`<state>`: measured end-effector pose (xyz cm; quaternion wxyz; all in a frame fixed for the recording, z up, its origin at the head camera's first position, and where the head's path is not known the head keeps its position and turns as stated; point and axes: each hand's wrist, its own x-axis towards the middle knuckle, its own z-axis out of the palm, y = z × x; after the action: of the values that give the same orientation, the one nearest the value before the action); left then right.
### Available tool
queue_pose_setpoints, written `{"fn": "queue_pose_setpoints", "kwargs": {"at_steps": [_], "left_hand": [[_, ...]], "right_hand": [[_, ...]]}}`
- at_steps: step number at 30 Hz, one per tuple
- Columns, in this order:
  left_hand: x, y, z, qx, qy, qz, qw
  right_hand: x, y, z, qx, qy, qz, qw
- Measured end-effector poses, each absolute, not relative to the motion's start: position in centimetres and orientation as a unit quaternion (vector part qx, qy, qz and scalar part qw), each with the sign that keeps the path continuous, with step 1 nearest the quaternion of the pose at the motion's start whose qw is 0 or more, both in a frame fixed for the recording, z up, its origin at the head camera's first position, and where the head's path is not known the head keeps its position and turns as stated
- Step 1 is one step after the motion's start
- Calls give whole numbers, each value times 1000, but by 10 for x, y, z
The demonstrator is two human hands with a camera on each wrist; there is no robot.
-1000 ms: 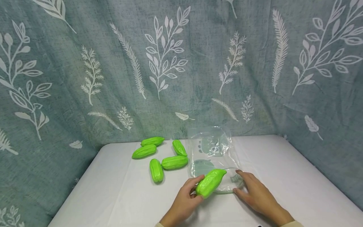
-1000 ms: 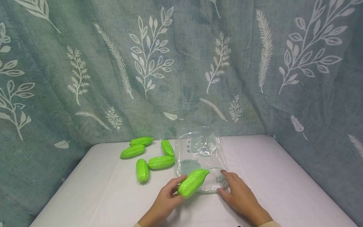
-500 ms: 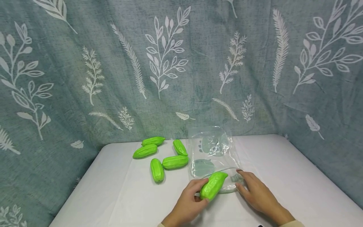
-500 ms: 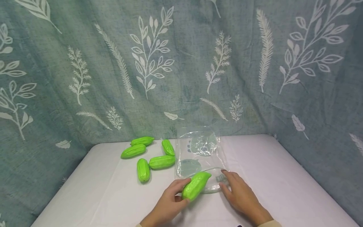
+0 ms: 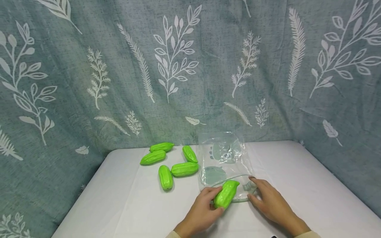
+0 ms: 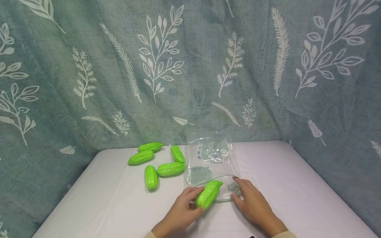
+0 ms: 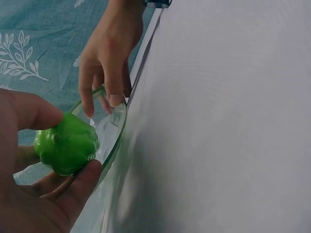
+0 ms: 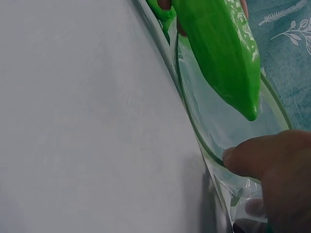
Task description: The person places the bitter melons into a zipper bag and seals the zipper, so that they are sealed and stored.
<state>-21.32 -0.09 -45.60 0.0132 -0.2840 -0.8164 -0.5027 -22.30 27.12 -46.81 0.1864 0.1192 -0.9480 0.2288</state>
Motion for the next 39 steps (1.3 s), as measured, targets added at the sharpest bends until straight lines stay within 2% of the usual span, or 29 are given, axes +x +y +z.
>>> {"fn": "queue_pose_setpoints", "kwargs": {"at_steps": [14, 20, 29, 39], "left_hand": [[-213, 17, -459, -277, -860, -425, 48], [-213, 19, -457, -297, -882, -358, 80], [-221, 21, -449, -288, -901, -316, 75], [-223, 30, -446, -318, -901, -253, 155]], "right_hand": [[-226, 267, -470, 131, -943, 239, 188], [-224, 266, -468, 130, -948, 229, 181], [-226, 270, -465, 140, -946, 226, 188], [-226, 268, -468, 125, -950, 235, 165]]}}
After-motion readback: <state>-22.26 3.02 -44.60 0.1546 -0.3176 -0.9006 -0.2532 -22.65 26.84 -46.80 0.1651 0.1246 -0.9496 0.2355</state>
